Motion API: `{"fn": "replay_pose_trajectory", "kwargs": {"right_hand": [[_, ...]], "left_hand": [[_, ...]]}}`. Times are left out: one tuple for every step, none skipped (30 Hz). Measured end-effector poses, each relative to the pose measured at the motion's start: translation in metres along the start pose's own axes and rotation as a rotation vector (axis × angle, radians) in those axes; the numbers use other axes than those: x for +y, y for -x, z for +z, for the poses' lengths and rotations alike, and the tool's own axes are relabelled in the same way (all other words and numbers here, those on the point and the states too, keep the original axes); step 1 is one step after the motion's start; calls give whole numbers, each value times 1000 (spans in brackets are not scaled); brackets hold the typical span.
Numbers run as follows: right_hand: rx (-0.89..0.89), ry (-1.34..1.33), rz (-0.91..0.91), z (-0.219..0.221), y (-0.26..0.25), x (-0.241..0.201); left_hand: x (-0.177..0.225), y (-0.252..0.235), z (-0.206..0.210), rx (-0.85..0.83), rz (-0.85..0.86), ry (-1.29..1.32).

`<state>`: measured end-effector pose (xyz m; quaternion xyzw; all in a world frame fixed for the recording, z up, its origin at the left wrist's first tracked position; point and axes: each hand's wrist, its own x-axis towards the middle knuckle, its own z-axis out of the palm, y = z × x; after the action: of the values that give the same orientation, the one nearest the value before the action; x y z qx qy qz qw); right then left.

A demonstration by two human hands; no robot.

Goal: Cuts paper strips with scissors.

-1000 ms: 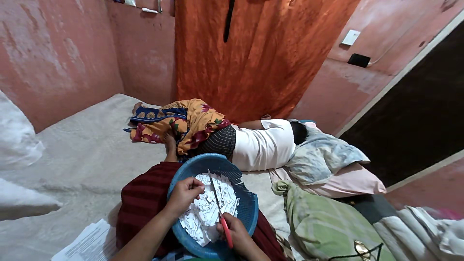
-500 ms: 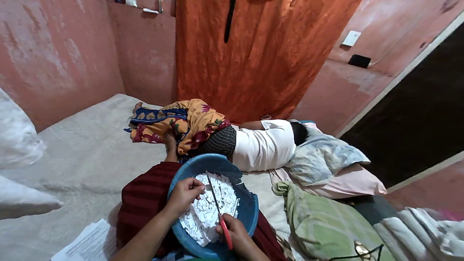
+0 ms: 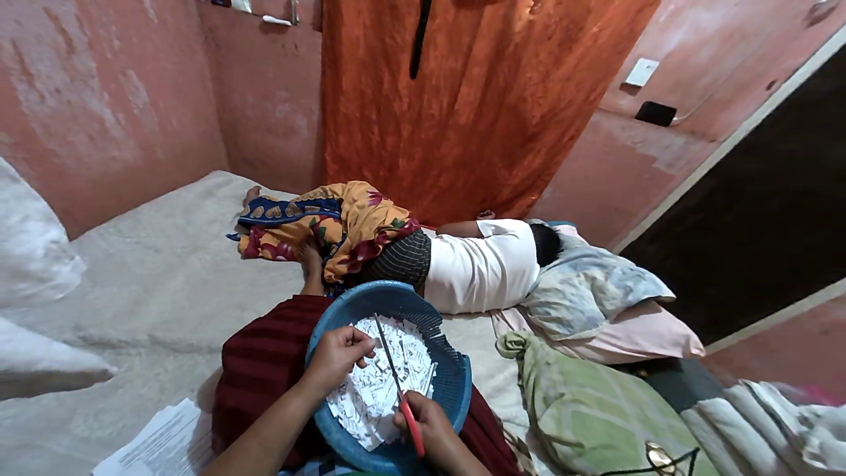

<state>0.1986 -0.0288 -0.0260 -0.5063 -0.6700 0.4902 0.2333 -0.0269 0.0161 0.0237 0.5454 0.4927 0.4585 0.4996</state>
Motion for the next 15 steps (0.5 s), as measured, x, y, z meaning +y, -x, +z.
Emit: {"fn": "replay_pose_trajectory", "kwargs": {"right_hand": [[0, -23, 3, 0, 0, 1], [-7, -39, 14, 0, -1, 1], [-22, -41, 30, 0, -1, 1], [-46, -27, 48, -1, -2, 0], [-58, -13, 55, -1, -2, -1], [-63, -2, 54, -1, -2, -2], [-68, 9, 53, -1, -2, -2], [-72, 20, 47, -1, -2, -1], [-74, 36, 39, -2, -3, 0], [-71, 53, 32, -2, -3, 0], [-65, 64, 26, -2, -3, 0], [-58, 66, 20, -1, -2, -1], [-49, 66, 18, -1, -1, -1], [-36, 60, 17, 0, -1, -1], [-17, 39, 14, 0, 0, -1]], "left_hand": [[0, 0, 0, 1, -2, 0], [0, 0, 0, 3, -4, 0], [1, 0, 0, 6, -4, 2], [1, 0, 0, 8, -6, 2], [1, 0, 0, 8, -11, 1], [1, 0, 0, 5, -17, -5], [2, 0, 0, 1, -26, -16], [2, 0, 0, -4, -33, -28], [2, 1, 0, -11, -38, -38], [2, 1, -1, -18, -41, -45], [2, 0, -1, -23, -41, -48], [3, 0, -1, -26, -40, -50], [3, 0, -1, -25, -41, -48], [3, 0, 0, -25, -43, -49], [3, 0, 0, -32, -41, -63]]}}
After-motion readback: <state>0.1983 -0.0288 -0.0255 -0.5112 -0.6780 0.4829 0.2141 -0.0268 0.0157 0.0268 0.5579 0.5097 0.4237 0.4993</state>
